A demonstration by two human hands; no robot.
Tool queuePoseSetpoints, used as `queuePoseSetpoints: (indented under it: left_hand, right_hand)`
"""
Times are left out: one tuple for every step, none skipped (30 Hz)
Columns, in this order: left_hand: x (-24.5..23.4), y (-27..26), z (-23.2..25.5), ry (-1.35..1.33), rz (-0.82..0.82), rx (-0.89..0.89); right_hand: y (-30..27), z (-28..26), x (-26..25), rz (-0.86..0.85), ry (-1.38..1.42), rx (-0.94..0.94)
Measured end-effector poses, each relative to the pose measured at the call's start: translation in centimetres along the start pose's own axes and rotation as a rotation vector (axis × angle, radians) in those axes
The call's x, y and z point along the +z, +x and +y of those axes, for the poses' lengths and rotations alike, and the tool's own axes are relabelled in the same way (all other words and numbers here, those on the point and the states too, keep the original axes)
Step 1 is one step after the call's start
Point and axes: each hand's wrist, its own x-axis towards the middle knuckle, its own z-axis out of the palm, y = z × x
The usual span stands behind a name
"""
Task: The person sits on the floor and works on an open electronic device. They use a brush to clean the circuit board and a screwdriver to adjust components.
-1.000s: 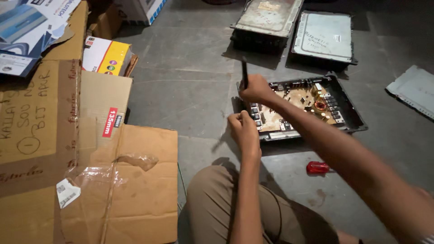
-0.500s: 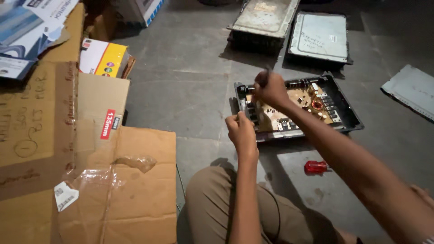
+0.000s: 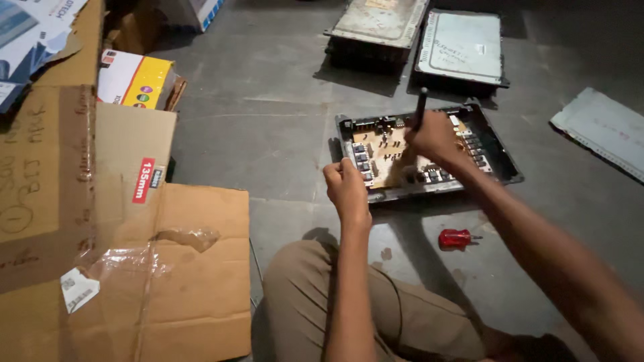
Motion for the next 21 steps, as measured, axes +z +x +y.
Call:
queuePoseSetpoints:
  left_hand:
    - [0.0,0.1,0.2,-0.003,-0.006,-0.001]
    - [-0.1,0.2,0.4,-0.005,-0.012,-0.003]
    - [-0.1,0.2,0.3,0.007,-0.007,0.010]
    - [-0.2,0.3,0.2,0.019,-0.002,0.023]
    - [-0.2,0.3,0.1,0.029,0.003,0.034]
    - [-0.2,0.3,-0.1,0.015,-0.011,0.010]
    - [-0.3,0.5,-0.1,-0.001,-0.019,-0.008]
    - [-0.4,0.5,-0.1,-0.017,-0.028,-0.026]
    - [-0.3,0.6,-0.1,-0.017,-0.014,-0.003]
    - [-0.2,0.7,0.0,-0.017,0.001,0.019]
    - [0.1,0.6,-0.1,-0.015,0.007,0.038]
    - [0.3,0.5,-0.2,0.006,0.005,0.045]
    - [0.3,0.4,-0.3,0.032,-0.003,0.050]
    - [0.3,0.3,-0.4,0.059,-0.012,0.055]
    - [0.3,0.1,-0.4,0.042,-0.013,0.044]
    - [0.2,0.0,-0.3,0.026,-0.015,0.034]
    - [0.0,0.2,0.1,0.007,-0.003,0.031]
    - [-0.3,0.4,0.4,0.009,0.012,0.051]
    - [-0.5,0.4,0.5,0.013,0.026,0.068]
    - [-0.6,0.4,0.7,0.018,0.040,0.086]
    - [-0.6,0.3,0.8,-0.004,0.045,0.083]
  right_hand:
    - [0.1,-0.3,0.9,0.003,0.090,0.068]
    - [0.1,-0.5,1.4,-0.147,0.277,0.109]
    - [0.1,-0.4,1.5,-0.298,0.458,0.154]
    - [0.1,-0.2,1.2,-0.447,0.640,0.201]
    - [0.0,0.3,0.3,-0.334,0.508,0.189]
    - [0.0,0.9,-1.0,-0.222,0.374,0.178]
    - [0.1,1.1,-2.2,-0.112,0.240,0.159]
    - [-0.2,1.5,-3.1,-0.043,0.010,0.135]
    - [-0.3,1.5,-3.7,0.025,-0.217,0.103]
    - [-0.2,1.4,-3.9,0.094,-0.444,0.068]
    - [-0.4,1.4,-3.7,0.007,-0.353,0.039]
    - [-0.5,1.3,-3.0,-0.079,-0.262,0.008]
    - [-0.8,1.3,-2.0,-0.163,-0.168,-0.014]
    - [-0.9,1.2,-0.8,-0.302,0.246,0.121]
    - [-1.1,1.4,-0.1,-0.429,0.665,0.255]
    - [-1.6,1.7,0.2,-0.409,0.618,0.214]
    - [-1.5,1.6,0.6,-0.399,0.572,0.161]
    - [-1.5,1.6,0.6,-0.388,0.525,0.108]
    - [-1.7,2.0,0.1,-0.240,0.410,0.095]
    - [-2.1,2.5,-0.9,-0.093,0.295,0.083]
    - [-2.3,2.8,-1.6,0.047,0.177,0.066]
